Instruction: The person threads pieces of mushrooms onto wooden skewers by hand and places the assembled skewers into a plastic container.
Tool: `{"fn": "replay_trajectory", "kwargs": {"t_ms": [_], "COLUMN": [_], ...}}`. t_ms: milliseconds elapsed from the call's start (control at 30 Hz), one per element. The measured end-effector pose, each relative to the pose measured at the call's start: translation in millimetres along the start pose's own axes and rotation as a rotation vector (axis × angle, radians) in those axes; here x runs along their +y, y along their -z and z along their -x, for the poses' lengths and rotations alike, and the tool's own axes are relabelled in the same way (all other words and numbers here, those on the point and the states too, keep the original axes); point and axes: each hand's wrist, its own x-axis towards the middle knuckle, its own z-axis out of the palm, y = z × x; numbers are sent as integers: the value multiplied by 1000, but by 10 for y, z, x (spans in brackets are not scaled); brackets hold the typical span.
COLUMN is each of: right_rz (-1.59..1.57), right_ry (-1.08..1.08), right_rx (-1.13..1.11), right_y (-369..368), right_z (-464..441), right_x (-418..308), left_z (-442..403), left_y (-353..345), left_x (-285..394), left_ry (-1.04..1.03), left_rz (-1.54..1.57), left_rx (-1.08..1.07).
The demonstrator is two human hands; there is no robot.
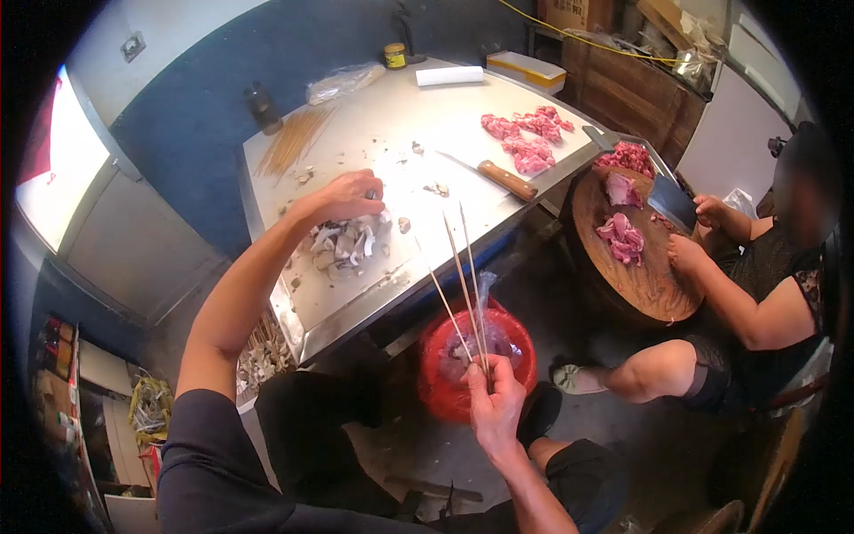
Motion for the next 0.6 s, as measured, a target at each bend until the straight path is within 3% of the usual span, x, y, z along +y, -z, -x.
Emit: {"fn": "replay_trajectory", "kwargs": {"t_ms": [100,200,267,300,400,433,500,533,600], "right_rz": [23,11,-24,-27,-15,-7,2,13,30], "right_ry": [33,39,32,32,32,22,11,13,14], "right_rx": [-1,5,33,24,-5,-16,-29,-36,-45], "right_y": [20,17,10,16,11,9,1,2,-5], "right_z": [11,-5,-12,-5,3,17,20,18,11], "right_x": [-4,18,42,37,26,39,46,33,41], "left_z": [190,333,402,451,628,694,804,781,757], "left_y": [81,77,156,159,-9,-72,-232,-488,-563], "left_x": [6,-114,-261,-378,-959,-1030,-1203,-1548,-1479], "left_ry": [47,29,28,37,175,177,489,458,435], "left_rz": [-7,111,171,169,55,53,453,500,622], "left_rx": [-87,57,312,313,690,690,651,664,662]}}
